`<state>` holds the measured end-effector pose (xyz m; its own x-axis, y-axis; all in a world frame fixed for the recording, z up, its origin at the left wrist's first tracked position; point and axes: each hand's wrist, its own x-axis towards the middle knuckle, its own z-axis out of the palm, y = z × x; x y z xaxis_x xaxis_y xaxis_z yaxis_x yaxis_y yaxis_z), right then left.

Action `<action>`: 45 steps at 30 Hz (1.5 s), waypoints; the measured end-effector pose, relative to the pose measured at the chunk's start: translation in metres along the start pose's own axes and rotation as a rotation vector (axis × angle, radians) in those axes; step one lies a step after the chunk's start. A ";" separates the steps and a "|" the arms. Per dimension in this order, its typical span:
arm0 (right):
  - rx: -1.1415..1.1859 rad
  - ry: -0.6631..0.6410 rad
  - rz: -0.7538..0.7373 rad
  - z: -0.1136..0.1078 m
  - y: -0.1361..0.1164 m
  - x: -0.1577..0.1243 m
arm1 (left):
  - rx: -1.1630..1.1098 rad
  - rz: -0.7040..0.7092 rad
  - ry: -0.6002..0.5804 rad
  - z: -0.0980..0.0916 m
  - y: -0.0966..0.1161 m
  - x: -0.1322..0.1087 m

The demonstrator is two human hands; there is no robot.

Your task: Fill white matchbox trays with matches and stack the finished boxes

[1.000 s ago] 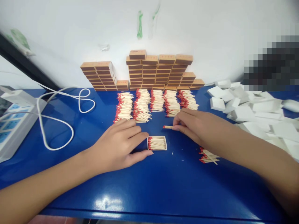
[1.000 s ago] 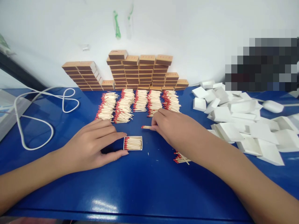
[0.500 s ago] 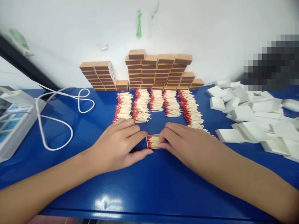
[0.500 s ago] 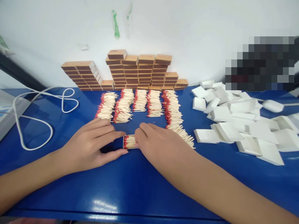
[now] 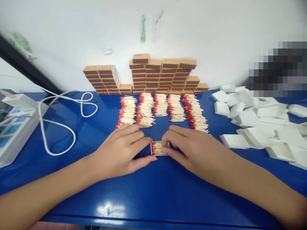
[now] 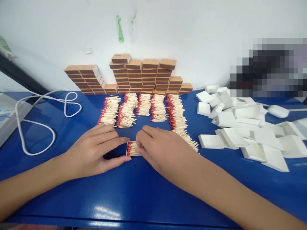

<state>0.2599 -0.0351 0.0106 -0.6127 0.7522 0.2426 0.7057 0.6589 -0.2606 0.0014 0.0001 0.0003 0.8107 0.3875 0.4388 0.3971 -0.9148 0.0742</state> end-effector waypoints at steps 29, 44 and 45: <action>-0.202 0.276 0.653 -0.071 0.179 -0.029 | -0.009 -0.020 0.092 0.006 -0.005 -0.006; -0.007 0.293 1.105 -0.062 0.191 0.050 | 0.086 -0.081 0.270 -0.004 -0.011 -0.001; 0.010 0.336 1.096 -0.068 0.187 0.045 | 0.090 -0.104 0.284 -0.004 -0.011 0.000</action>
<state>0.3884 0.1210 0.0360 0.4568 0.8817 0.1178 0.7978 -0.3475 -0.4927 -0.0052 0.0099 0.0030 0.6164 0.4192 0.6665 0.5184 -0.8532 0.0573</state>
